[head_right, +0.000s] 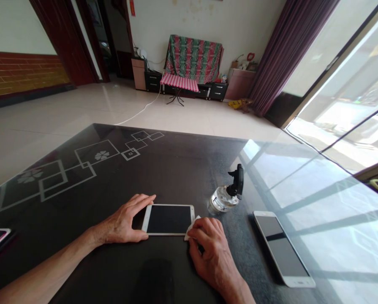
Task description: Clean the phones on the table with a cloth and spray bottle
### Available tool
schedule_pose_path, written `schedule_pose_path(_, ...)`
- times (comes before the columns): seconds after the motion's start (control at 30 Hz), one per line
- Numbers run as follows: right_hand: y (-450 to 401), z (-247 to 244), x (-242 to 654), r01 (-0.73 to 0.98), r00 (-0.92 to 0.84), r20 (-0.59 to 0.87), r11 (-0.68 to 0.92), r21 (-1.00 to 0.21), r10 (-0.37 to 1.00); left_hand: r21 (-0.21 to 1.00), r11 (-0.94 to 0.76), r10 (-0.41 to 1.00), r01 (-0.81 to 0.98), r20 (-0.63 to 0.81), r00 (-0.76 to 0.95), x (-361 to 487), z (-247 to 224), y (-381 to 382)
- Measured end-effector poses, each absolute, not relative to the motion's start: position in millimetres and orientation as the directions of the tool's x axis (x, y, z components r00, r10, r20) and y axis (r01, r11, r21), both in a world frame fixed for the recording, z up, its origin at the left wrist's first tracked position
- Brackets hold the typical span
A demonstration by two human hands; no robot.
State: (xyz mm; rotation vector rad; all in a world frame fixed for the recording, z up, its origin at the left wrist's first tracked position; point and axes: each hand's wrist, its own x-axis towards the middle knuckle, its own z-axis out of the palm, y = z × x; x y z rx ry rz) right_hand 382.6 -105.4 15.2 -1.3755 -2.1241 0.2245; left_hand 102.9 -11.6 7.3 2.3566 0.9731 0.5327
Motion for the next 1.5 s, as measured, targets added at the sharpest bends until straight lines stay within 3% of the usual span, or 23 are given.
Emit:
schedule_pose_path(0.57, -105, 19, 352, 0.723, -0.387, 0.327, 0.504, -0.472, 0.862, 0.596, -0.614, 0.734, 0.517, 0.188, 0.653, 102, 3, -12)
schedule_pose_path(1.07, -100, 12, 388, 0.773, -0.309, 0.464, 0.503, -0.386, 0.830, 0.568, -0.626, 0.729, 0.534, 0.181, 0.660, 103, 4, -11)
schedule_pose_path(1.5, -99, 7, 368, 0.722, -0.376, 0.455, 0.563, -0.401, 0.807, 0.558, -0.665, 0.703, 0.497, 0.244, 0.668, 102, 3, -8)
